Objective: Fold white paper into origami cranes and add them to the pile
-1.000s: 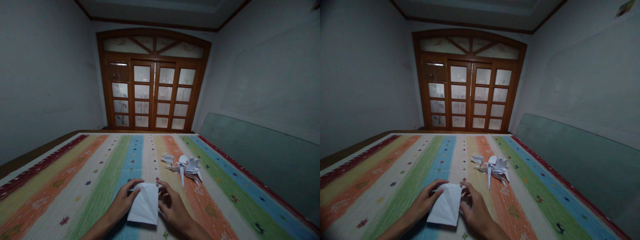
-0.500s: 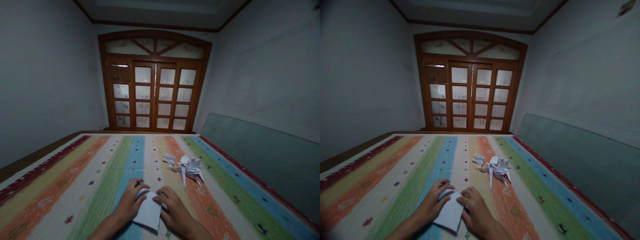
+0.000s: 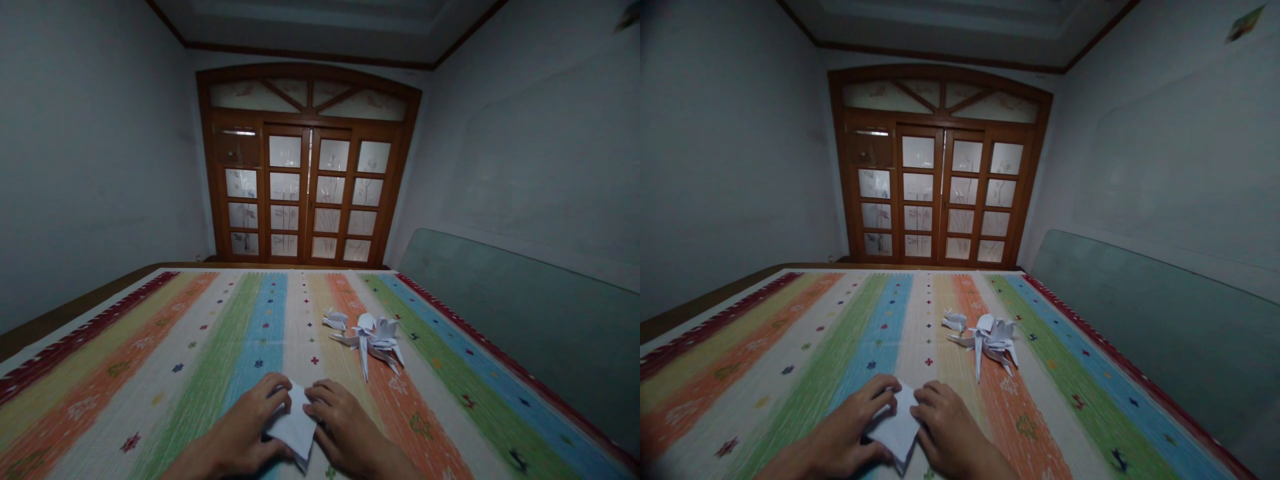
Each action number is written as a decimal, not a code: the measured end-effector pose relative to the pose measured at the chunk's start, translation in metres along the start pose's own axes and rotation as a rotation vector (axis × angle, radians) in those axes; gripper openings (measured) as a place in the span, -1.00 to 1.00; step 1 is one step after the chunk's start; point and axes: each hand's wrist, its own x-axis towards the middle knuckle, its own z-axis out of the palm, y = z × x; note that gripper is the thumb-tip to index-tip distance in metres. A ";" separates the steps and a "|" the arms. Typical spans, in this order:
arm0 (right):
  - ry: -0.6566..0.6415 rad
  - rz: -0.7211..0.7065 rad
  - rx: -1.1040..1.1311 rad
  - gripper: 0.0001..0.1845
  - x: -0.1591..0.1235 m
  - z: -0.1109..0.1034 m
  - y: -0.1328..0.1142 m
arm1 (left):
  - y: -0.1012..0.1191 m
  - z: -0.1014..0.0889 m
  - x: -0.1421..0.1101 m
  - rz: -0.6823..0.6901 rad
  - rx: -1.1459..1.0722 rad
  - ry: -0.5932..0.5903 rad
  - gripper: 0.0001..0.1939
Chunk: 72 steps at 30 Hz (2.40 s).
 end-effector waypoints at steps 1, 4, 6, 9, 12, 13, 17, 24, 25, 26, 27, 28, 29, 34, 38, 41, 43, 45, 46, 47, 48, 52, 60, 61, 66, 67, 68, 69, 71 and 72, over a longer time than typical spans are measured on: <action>-0.002 -0.013 -0.006 -0.67 0.001 -0.001 -0.001 | -0.001 0.000 0.000 0.001 -0.006 0.000 -0.61; -0.012 -0.066 -0.028 -0.76 0.003 -0.006 -0.004 | -0.004 0.000 0.000 0.015 -0.028 -0.007 -0.62; 0.006 -0.103 -0.032 -0.80 0.004 -0.007 -0.005 | -0.006 0.000 -0.002 0.026 -0.042 -0.006 -0.59; 0.037 -0.137 -0.023 -0.84 0.005 -0.007 -0.005 | -0.009 0.000 -0.004 0.036 -0.053 -0.012 -0.58; 0.051 -0.132 -0.003 -0.82 0.005 -0.005 -0.004 | -0.012 0.002 -0.006 0.000 -0.073 -0.034 -0.49; 0.052 -0.124 -0.001 -0.81 0.005 -0.004 -0.003 | -0.013 0.003 -0.006 -0.027 -0.080 -0.043 -0.46; 0.034 -0.072 -0.034 -0.81 0.003 -0.004 -0.004 | -0.017 0.007 -0.003 -0.119 -0.098 -0.042 -0.58; 0.094 0.030 0.010 -0.83 0.002 0.006 0.002 | -0.021 0.016 0.002 -0.028 -0.073 0.085 -0.58; 0.117 0.058 0.022 -0.84 0.002 0.010 0.004 | -0.021 0.017 0.004 -0.032 -0.068 0.116 -0.62; 0.144 0.085 0.038 -0.85 0.003 0.013 0.006 | -0.022 0.020 0.007 -0.045 -0.058 0.148 -0.69; 0.173 0.112 0.062 -0.85 0.005 0.016 0.008 | -0.022 0.022 0.010 -0.063 -0.044 0.180 -0.76; 0.201 0.141 0.098 -0.84 0.006 0.019 0.010 | -0.023 0.024 0.012 -0.085 -0.024 0.214 -0.83; 0.220 0.170 0.142 -0.83 0.008 0.020 0.010 | -0.024 0.027 0.015 -0.104 -0.004 0.244 -0.87; 0.239 0.244 0.347 -0.67 0.014 0.015 0.008 | -0.026 0.035 0.024 -0.174 0.021 0.326 -0.88; 0.248 0.282 0.378 -0.56 0.016 0.012 0.007 | -0.017 0.031 0.026 -0.212 -0.030 0.331 -0.82; 0.258 0.321 0.391 -0.59 0.018 0.012 0.008 | -0.008 0.026 0.026 -0.208 -0.081 0.344 -0.77; 0.261 0.348 0.400 -0.60 0.020 0.011 0.007 | -0.006 0.025 0.025 -0.196 -0.106 0.357 -0.76; 0.255 0.365 0.412 -0.60 0.020 0.009 0.007 | -0.008 0.026 0.025 -0.194 -0.112 0.361 -0.75; 0.250 0.372 0.417 -0.59 0.020 0.009 0.007 | -0.010 0.027 0.026 -0.209 -0.103 0.367 -0.73; 0.247 0.379 0.418 -0.58 0.020 0.008 0.007 | -0.013 0.029 0.026 -0.230 -0.092 0.376 -0.71; 0.243 0.387 0.418 -0.57 0.020 0.008 0.007 | -0.016 0.030 0.026 -0.253 -0.079 0.382 -0.70; 0.217 0.396 0.417 -0.54 0.019 0.010 0.007 | -0.025 0.036 0.027 -0.278 -0.049 0.393 -0.66; 0.095 0.369 0.705 -0.43 0.018 -0.003 0.011 | -0.011 0.028 0.030 -0.255 -0.142 0.387 -0.65; 0.076 0.346 0.784 -0.44 0.019 -0.006 0.013 | -0.008 0.025 0.030 -0.250 -0.166 0.379 -0.66; 0.006 0.326 1.116 -0.39 0.019 -0.013 0.026 | -0.004 0.019 0.030 -0.276 -0.196 0.394 -0.64; 0.001 0.315 1.129 -0.36 0.020 -0.012 0.027 | -0.004 0.020 0.030 -0.286 -0.187 0.404 -0.64; 0.003 0.305 1.122 -0.35 0.020 -0.010 0.028 | -0.005 0.020 0.030 -0.293 -0.177 0.413 -0.64; 0.010 0.300 1.109 -0.35 0.021 -0.008 0.029 | -0.006 0.021 0.030 -0.297 -0.169 0.421 -0.65; 0.023 0.316 1.091 -0.37 0.021 -0.005 0.029 | -0.006 0.022 0.031 -0.296 -0.165 0.429 -0.64; 0.027 0.332 1.086 -0.37 0.021 -0.003 0.029 | -0.007 0.023 0.031 -0.294 -0.168 0.429 -0.63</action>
